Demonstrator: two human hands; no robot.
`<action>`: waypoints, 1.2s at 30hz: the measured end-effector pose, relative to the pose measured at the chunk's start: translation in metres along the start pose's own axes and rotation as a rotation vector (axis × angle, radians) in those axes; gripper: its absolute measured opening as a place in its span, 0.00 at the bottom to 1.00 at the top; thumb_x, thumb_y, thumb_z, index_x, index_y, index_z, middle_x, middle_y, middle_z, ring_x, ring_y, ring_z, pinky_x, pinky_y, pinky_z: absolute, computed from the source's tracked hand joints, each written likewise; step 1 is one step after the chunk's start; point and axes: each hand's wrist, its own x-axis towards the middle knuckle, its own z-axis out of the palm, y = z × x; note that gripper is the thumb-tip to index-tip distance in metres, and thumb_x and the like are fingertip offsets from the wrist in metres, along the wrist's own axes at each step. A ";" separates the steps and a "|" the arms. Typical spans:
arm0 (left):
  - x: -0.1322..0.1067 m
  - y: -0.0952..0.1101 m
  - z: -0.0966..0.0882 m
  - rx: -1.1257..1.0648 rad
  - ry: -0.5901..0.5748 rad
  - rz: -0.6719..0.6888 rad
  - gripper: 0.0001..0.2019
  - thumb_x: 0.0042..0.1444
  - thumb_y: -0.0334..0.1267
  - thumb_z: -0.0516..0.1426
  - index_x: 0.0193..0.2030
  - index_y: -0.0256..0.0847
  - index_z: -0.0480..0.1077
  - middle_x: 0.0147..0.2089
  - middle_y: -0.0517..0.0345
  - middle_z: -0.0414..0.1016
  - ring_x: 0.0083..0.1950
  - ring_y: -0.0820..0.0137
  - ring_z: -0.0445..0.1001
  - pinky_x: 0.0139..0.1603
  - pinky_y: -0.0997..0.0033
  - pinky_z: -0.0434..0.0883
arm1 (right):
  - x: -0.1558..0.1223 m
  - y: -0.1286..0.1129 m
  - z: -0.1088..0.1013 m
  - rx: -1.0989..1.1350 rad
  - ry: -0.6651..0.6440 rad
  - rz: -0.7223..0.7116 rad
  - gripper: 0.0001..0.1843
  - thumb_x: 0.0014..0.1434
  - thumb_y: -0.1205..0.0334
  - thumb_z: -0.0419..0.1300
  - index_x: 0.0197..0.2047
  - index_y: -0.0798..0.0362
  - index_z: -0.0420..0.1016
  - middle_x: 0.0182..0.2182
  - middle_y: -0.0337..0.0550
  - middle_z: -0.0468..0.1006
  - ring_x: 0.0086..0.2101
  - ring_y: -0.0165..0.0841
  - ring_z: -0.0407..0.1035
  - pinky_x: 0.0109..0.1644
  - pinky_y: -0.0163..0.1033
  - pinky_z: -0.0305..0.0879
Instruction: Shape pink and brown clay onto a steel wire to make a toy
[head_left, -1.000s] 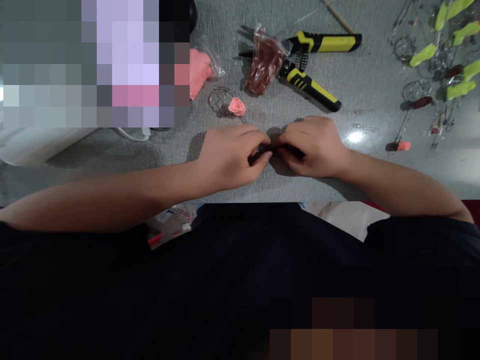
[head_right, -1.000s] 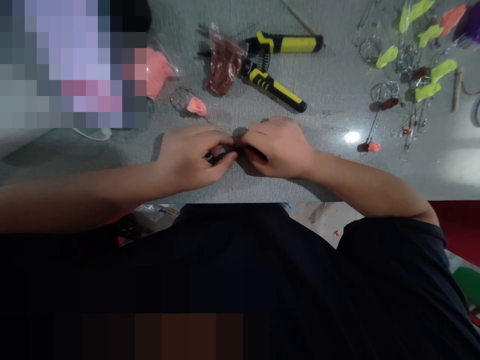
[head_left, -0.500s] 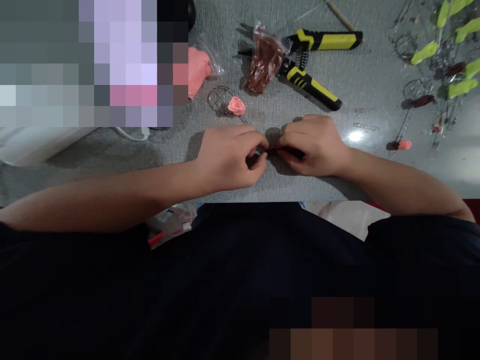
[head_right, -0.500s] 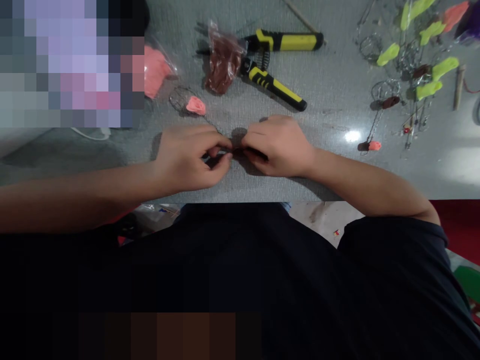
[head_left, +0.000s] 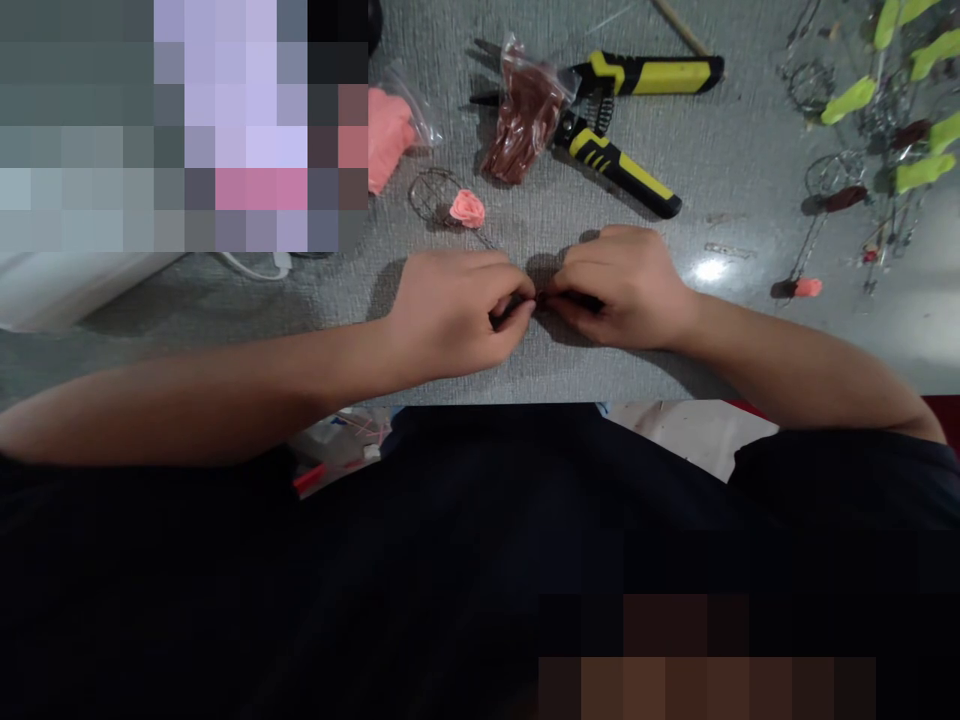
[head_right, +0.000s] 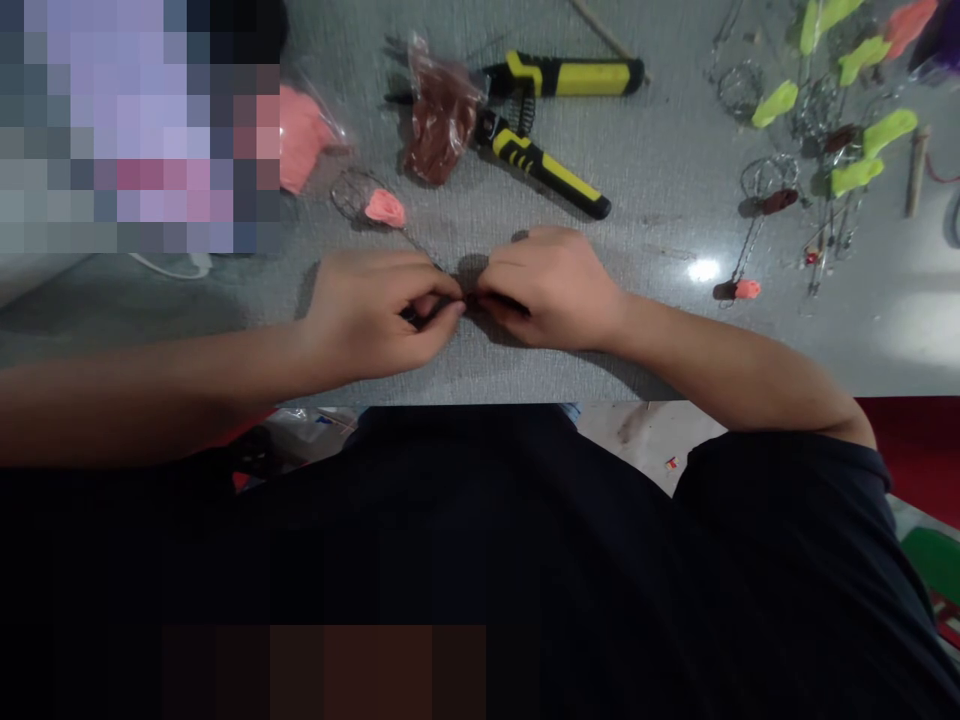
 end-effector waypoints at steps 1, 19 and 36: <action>0.000 0.000 0.000 0.007 0.004 0.001 0.03 0.64 0.38 0.63 0.39 0.47 0.79 0.27 0.61 0.75 0.30 0.66 0.75 0.31 0.61 0.64 | 0.000 0.000 0.000 -0.004 0.013 -0.009 0.19 0.81 0.51 0.53 0.44 0.48 0.81 0.32 0.39 0.80 0.34 0.34 0.72 0.42 0.45 0.60; 0.000 0.001 -0.010 -0.140 -0.010 -0.047 0.04 0.61 0.38 0.63 0.41 0.49 0.73 0.31 0.60 0.75 0.31 0.66 0.73 0.31 0.59 0.67 | -0.002 0.003 -0.003 0.038 0.052 -0.051 0.15 0.78 0.52 0.57 0.41 0.48 0.78 0.31 0.38 0.79 0.32 0.33 0.72 0.40 0.44 0.60; -0.035 0.030 -0.007 -0.682 -0.245 -0.201 0.14 0.71 0.49 0.69 0.42 0.44 0.74 0.33 0.63 0.86 0.33 0.72 0.85 0.36 0.75 0.77 | -0.014 -0.055 -0.006 -0.232 0.529 -0.477 0.11 0.75 0.66 0.68 0.37 0.53 0.85 0.32 0.37 0.82 0.29 0.25 0.71 0.29 0.33 0.69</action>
